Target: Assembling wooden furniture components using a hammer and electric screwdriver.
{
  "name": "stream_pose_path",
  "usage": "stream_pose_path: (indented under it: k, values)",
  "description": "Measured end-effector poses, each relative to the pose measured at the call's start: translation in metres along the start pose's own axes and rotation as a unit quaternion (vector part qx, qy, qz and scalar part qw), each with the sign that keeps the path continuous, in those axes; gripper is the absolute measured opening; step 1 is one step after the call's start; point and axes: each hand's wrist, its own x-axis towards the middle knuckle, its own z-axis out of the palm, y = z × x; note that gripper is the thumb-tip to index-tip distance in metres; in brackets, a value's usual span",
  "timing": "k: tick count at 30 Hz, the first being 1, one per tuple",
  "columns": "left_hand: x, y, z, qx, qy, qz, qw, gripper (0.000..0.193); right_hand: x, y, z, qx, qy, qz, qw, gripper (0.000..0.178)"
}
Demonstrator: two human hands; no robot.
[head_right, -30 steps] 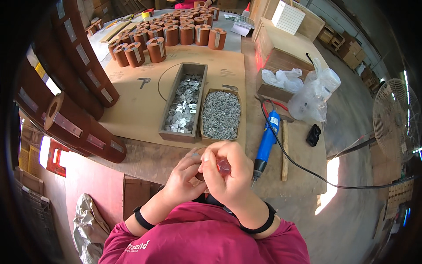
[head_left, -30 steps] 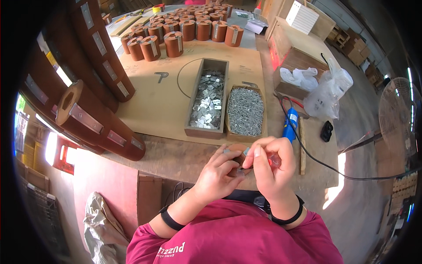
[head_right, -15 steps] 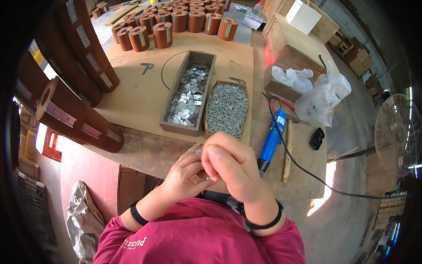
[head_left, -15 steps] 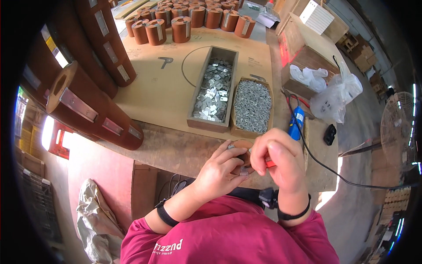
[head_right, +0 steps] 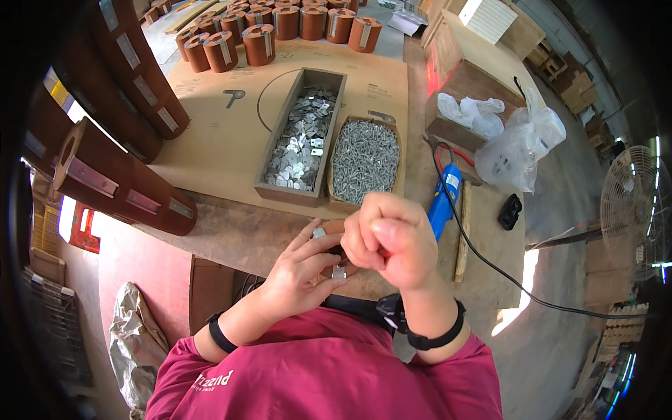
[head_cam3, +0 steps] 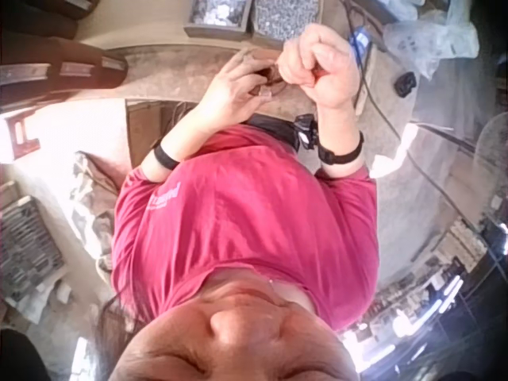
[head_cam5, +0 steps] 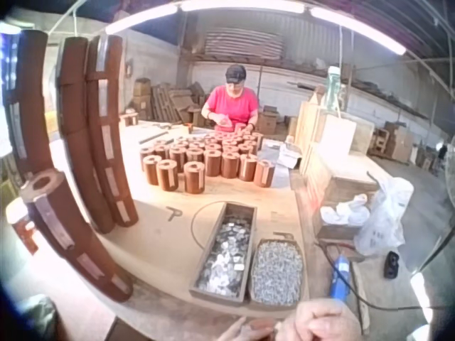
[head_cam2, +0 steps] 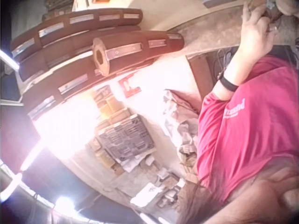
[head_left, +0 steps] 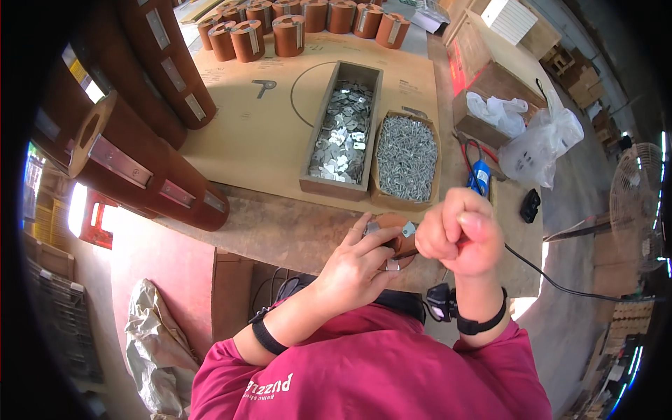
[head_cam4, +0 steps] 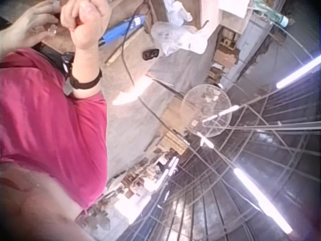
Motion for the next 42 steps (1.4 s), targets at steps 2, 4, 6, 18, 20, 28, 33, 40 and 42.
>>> stream_pose_path:
  k: [2,4,6,18,20,28,33,40,42]
  values:
    - [0.0,0.0,-0.001,0.001,-0.013,0.0,1.0,0.029,0.004,-0.002,-0.006,0.051,-0.043,0.035,0.997,0.024]
    - [-0.002,0.0,-0.001,0.001,-0.015,-0.011,1.0,0.029,0.006,-0.001,-0.001,0.054,-0.057,0.037,0.996,0.024]
    - [-0.002,0.001,-0.001,0.0,-0.016,-0.021,1.0,0.03,0.007,-0.001,0.011,-0.07,-0.013,0.033,0.997,0.025]
    - [-0.001,-0.001,-0.002,-0.038,0.017,-0.012,0.999,0.029,-0.014,0.018,0.03,-0.116,0.086,-0.079,0.986,0.02]
    - [-0.001,0.0,0.0,-0.042,0.013,-0.015,0.999,0.027,-0.008,0.01,0.025,-0.117,0.078,-0.037,0.989,0.022]
    - [0.002,0.004,-0.008,-0.059,-0.023,-0.027,0.998,0.025,0.012,0.001,0.002,0.019,-0.108,0.102,0.989,0.025]
    - [0.004,0.019,-0.005,-0.034,-0.007,-0.075,0.997,0.03,0.004,0.009,0.002,0.012,-0.067,0.022,0.997,0.024]
    - [-0.003,0.006,0.008,0.077,0.002,-0.009,0.997,0.041,-0.015,0.01,0.025,-0.05,0.218,-0.067,0.972,0.016]
    - [-0.003,0.008,-0.008,0.079,-0.019,-0.007,0.997,0.041,-0.025,0.005,0.019,0.031,0.247,-0.098,0.964,0.013]
